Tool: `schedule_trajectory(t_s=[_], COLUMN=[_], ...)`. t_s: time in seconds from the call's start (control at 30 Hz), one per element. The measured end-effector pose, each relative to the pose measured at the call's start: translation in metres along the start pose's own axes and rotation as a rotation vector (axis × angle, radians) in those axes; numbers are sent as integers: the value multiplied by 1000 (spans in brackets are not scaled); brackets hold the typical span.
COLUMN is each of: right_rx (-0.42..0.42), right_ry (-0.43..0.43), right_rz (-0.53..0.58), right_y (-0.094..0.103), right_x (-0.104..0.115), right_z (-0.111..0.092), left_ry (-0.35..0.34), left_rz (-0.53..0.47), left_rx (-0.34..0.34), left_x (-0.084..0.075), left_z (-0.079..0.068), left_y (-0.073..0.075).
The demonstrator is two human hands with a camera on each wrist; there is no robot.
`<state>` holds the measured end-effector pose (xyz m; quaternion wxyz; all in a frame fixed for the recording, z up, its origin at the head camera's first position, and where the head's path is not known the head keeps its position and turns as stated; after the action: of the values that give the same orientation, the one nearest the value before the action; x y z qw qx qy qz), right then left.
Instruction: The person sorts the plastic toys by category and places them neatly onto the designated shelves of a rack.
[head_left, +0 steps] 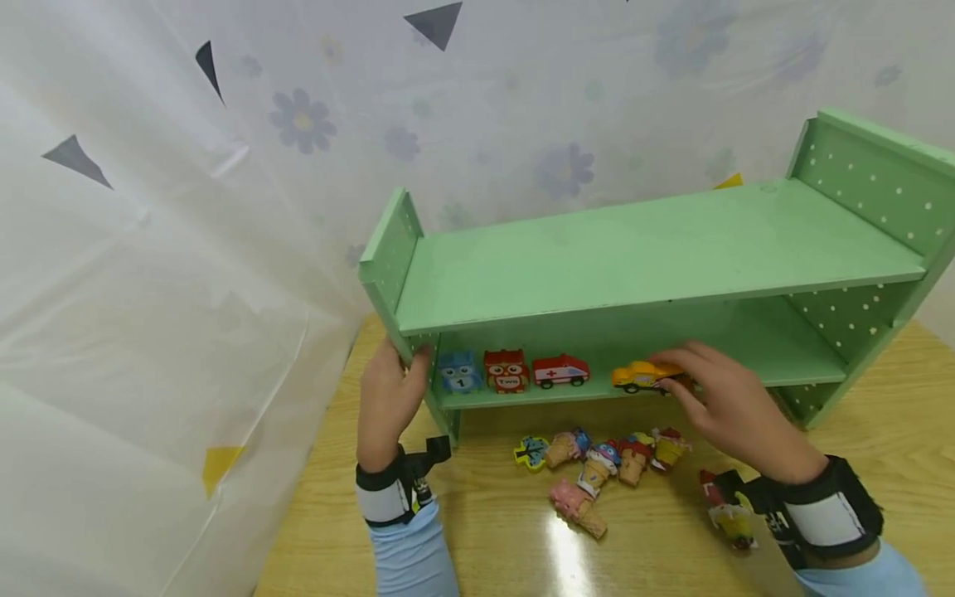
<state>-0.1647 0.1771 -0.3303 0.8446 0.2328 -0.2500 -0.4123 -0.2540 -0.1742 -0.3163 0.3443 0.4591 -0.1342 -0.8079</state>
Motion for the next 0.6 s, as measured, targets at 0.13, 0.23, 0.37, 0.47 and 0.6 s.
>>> schedule_trajectory(t_s=[0.13, 0.23, 0.37, 0.47, 0.6], right_rx=[-1, 3, 14, 29, 43], right_ry=[12, -4, -38, -61, -81], right_rz=[11, 7, 24, 50, 59], right_y=[-9, -14, -21, -25, -31], right_x=[-3, -6, -12, -15, -19], right_z=[6, 10, 13, 14, 14], left_ry=[-9, -4, 5, 11, 13], left_rz=[-12, -15, -17, -19, -19], left_rx=[-2, -3, 2, 6, 4], left_x=[1, 0, 0, 1, 2], left_z=[0, 1, 0, 0, 0], left_y=[-1, -1, -1, -1, 0])
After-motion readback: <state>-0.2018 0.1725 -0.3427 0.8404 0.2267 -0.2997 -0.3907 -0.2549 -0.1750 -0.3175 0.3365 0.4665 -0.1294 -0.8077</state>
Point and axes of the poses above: each hand's wrist, its own z-axis towards the middle knuckle, its own y-axis out of the back of the hand, x = y × z, the point moved 5 cm from there along z, towards the middle knuckle, and after that the axes turned 11 degrees about -x, right-handed, at the moved point
